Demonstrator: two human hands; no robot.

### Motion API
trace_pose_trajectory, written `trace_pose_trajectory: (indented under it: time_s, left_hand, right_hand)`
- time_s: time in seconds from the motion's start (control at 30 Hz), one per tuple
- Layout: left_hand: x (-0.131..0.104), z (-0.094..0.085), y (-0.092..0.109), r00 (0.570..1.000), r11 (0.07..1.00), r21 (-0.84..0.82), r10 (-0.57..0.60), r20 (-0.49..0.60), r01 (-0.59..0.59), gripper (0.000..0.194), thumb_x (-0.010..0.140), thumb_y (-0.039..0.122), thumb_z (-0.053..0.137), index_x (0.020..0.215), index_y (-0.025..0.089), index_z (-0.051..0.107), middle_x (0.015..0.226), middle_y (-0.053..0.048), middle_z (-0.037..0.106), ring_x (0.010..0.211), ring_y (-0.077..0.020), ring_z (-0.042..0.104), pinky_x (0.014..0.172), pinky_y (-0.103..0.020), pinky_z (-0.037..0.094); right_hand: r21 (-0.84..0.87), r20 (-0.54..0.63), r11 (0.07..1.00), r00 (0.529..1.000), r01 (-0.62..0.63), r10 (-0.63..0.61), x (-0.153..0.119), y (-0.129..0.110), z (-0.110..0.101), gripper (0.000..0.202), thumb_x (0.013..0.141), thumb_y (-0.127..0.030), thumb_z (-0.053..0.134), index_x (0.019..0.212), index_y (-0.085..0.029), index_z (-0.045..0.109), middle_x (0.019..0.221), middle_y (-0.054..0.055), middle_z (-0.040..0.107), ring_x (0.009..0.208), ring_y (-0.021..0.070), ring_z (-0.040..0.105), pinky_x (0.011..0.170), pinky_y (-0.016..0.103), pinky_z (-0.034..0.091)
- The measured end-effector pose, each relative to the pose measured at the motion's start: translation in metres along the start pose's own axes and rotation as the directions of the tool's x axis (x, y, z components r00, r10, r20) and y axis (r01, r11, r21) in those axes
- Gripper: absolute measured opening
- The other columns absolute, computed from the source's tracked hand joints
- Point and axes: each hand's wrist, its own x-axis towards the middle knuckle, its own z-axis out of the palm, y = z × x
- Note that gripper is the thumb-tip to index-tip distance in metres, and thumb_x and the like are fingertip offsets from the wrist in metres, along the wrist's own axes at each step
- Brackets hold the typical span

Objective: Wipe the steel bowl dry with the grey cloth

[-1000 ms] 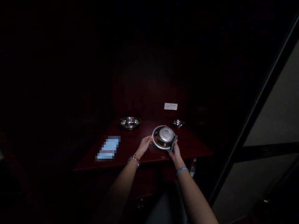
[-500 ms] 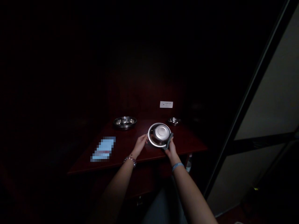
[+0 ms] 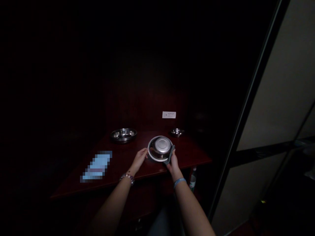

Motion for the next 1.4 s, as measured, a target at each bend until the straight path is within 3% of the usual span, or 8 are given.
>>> trace_pose_trajectory:
  time_s: [0.13,0.43,0.63,0.83,0.93,1.17,1.23,1.4]
  left_hand:
    - [0.000,0.001,-0.001,1.000,0.999,-0.038,-0.014,-0.013,0.013,0.045,0.077,0.063,0.060,0.073,0.018,0.062,0.061,0.002,0.053,0.060,-0.0139,0.048,0.057,-0.025,0.036]
    - [0.000,0.002,-0.001,0.998,0.995,-0.094,-0.031,-0.047,0.026,0.044,0.082,0.060,0.059,0.071,0.018,0.060,0.057,0.002,0.053,0.055,-0.0130,0.048,0.055,-0.025,0.036]
    - [0.000,0.001,-0.004,0.994,0.992,-0.118,-0.061,-0.091,0.050,0.042,0.084,0.059,0.057,0.071,0.019,0.057,0.057,0.002,0.054,0.053,-0.0136,0.049,0.057,-0.027,0.041]
    - [0.002,0.002,-0.006,0.982,0.992,-0.126,-0.054,-0.182,0.031,0.049,0.077,0.066,0.059,0.079,0.018,0.065,0.079,-0.006,0.070,0.080,-0.0222,0.064,0.077,-0.034,0.050]
    - [0.002,0.001,-0.003,0.974,0.985,-0.169,-0.067,-0.218,0.030,0.055,0.073,0.071,0.060,0.082,0.017,0.066,0.082,-0.007,0.071,0.084,-0.0236,0.065,0.080,-0.035,0.051]
    - [0.005,-0.005,-0.007,0.978,0.979,-0.196,-0.092,-0.188,0.055,0.063,0.068,0.074,0.066,0.089,0.014,0.070,0.090,-0.010,0.075,0.088,-0.0261,0.067,0.086,-0.038,0.052]
    - [0.006,-0.007,-0.011,0.984,0.982,-0.177,-0.088,-0.156,0.060,0.061,0.070,0.072,0.065,0.091,0.014,0.071,0.092,-0.010,0.075,0.088,-0.0261,0.067,0.085,-0.038,0.052]
    - [0.004,-0.005,-0.007,0.979,0.992,-0.114,-0.076,-0.192,0.054,0.052,0.075,0.066,0.064,0.087,0.016,0.071,0.088,-0.008,0.074,0.086,-0.0242,0.066,0.084,-0.037,0.052]
  right_hand:
    - [0.032,-0.096,0.989,0.985,-0.143,0.146,0.001,0.004,-0.001,0.048,0.099,-0.057,0.046,0.108,-0.018,0.072,0.101,0.009,0.079,0.111,0.0229,0.072,0.099,0.039,0.057]
    - [0.055,-0.022,0.995,0.997,-0.077,0.079,0.002,0.011,-0.003,0.038,0.099,-0.049,0.053,0.108,-0.017,0.071,0.104,0.006,0.079,0.096,0.0152,0.076,0.091,0.028,0.059]
    - [-0.031,-0.083,0.994,0.991,-0.109,0.106,0.003,0.014,-0.003,0.041,0.096,-0.052,0.057,0.102,-0.014,0.071,0.098,0.010,0.079,0.092,0.0205,0.076,0.087,0.033,0.061]
    - [-0.150,-0.112,0.974,0.981,-0.172,0.157,0.005,0.010,0.001,0.054,0.088,-0.066,0.056,0.100,-0.015,0.071,0.105,0.017,0.076,0.106,0.0287,0.072,0.094,0.039,0.057]
    - [-0.223,-0.086,0.955,0.979,-0.198,0.183,0.008,0.007,0.002,0.056,0.086,-0.069,0.057,0.095,-0.016,0.072,0.103,0.016,0.077,0.102,0.0291,0.073,0.091,0.039,0.057]
    - [-0.313,0.018,0.934,0.982,-0.172,0.186,0.019,0.002,0.001,0.054,0.082,-0.066,0.061,0.092,-0.014,0.073,0.092,0.012,0.078,0.092,0.0269,0.073,0.085,0.037,0.056]
    - [-0.302,0.049,0.942,0.984,-0.147,0.170,0.022,0.004,0.001,0.051,0.082,-0.064,0.062,0.090,-0.015,0.074,0.089,0.010,0.079,0.089,0.0255,0.073,0.085,0.035,0.056]
    - [-0.288,0.088,0.955,0.991,-0.074,0.103,0.018,0.006,-0.003,0.045,0.087,-0.060,0.057,0.092,-0.018,0.074,0.089,0.005,0.080,0.088,0.0202,0.073,0.084,0.028,0.055]
